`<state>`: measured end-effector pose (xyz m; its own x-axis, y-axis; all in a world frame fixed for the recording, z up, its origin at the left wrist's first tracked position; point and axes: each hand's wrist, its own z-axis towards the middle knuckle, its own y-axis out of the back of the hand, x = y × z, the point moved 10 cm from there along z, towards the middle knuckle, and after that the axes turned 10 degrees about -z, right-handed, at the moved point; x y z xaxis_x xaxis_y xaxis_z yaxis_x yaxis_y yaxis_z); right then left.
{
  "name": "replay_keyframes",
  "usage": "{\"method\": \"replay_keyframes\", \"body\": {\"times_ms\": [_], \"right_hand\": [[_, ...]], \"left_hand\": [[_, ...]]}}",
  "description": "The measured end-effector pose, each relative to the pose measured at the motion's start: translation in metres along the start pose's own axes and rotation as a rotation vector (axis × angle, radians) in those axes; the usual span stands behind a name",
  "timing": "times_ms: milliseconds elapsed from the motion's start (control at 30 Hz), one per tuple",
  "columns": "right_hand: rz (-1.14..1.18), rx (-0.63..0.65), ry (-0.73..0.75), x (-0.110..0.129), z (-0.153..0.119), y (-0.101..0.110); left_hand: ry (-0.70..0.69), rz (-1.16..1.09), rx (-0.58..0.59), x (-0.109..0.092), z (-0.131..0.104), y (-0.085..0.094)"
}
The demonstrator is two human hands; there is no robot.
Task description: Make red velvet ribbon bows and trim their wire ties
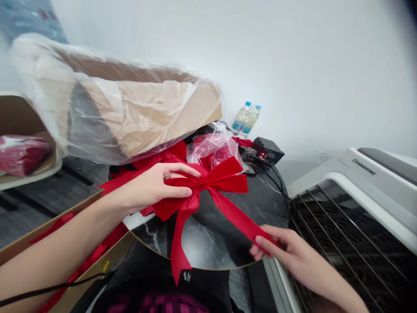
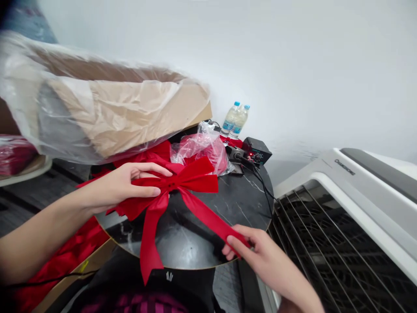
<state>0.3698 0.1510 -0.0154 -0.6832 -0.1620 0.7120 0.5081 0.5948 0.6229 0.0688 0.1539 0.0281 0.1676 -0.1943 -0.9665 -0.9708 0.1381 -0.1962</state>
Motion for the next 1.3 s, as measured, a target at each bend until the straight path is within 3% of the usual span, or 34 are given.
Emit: {"method": "replay_keyframes", "body": {"times_ms": [33, 100, 167, 200, 233, 333, 433, 500, 600, 667, 800, 900, 1067, 1200, 1300], "right_hand": [[-0.09, -0.103, -0.042, -0.013, -0.001, 0.018], [-0.324, -0.505, -0.164, -0.026, -0.012, 0.07], [-0.5, -0.919, -0.18, -0.003, -0.029, 0.101], [-0.524, -1.022, -0.086, 0.02, -0.03, 0.1], [-0.5, -0.999, 0.081, 0.048, -0.021, 0.087], [-0.608, -0.608, 0.564, 0.136, 0.017, 0.012], [-0.812, -0.435, 0.735, 0.18, 0.04, -0.04], [-0.872, -0.393, 0.785, 0.19, 0.049, -0.054], [-0.772, -0.401, 0.851, 0.193, 0.055, -0.05], [-0.527, -0.436, 0.855, 0.188, 0.059, -0.033], [0.087, -0.473, 0.724, 0.155, 0.083, 0.001], [0.226, -0.503, 0.68, 0.137, 0.098, 0.005], [0.291, -0.498, 0.686, 0.127, 0.113, 0.002], [0.324, -0.469, 0.729, 0.133, 0.111, 0.009], [0.199, -0.375, 0.766, 0.155, 0.102, 0.011]], "left_hand": [[0.002, -0.003, -0.016, 0.001, -0.002, 0.003], [0.003, -0.007, -0.04, 0.002, -0.006, 0.007], [0.008, 0.003, -0.052, 0.003, -0.01, 0.008], [0.015, 0.004, -0.051, 0.005, -0.011, 0.007], [0.026, -0.002, -0.047, 0.007, -0.012, 0.005], [0.071, -0.055, -0.022, 0.018, -0.017, -0.002], [0.093, -0.122, 0.008, 0.028, -0.025, -0.006], [0.088, -0.171, 0.019, 0.03, -0.031, -0.005], [0.066, -0.297, 0.008, 0.028, -0.038, 0.005], [0.042, -0.379, -0.028, 0.025, -0.041, 0.019], [-0.049, -0.391, -0.153, 0.02, -0.043, 0.052], [-0.082, -0.354, -0.196, 0.02, -0.044, 0.062], [-0.146, -0.343, -0.249, 0.012, -0.044, 0.064], [-0.117, -0.313, -0.13, 0.007, -0.039, 0.05], [-0.035, -0.237, -0.019, 0.012, -0.037, 0.034]]}}
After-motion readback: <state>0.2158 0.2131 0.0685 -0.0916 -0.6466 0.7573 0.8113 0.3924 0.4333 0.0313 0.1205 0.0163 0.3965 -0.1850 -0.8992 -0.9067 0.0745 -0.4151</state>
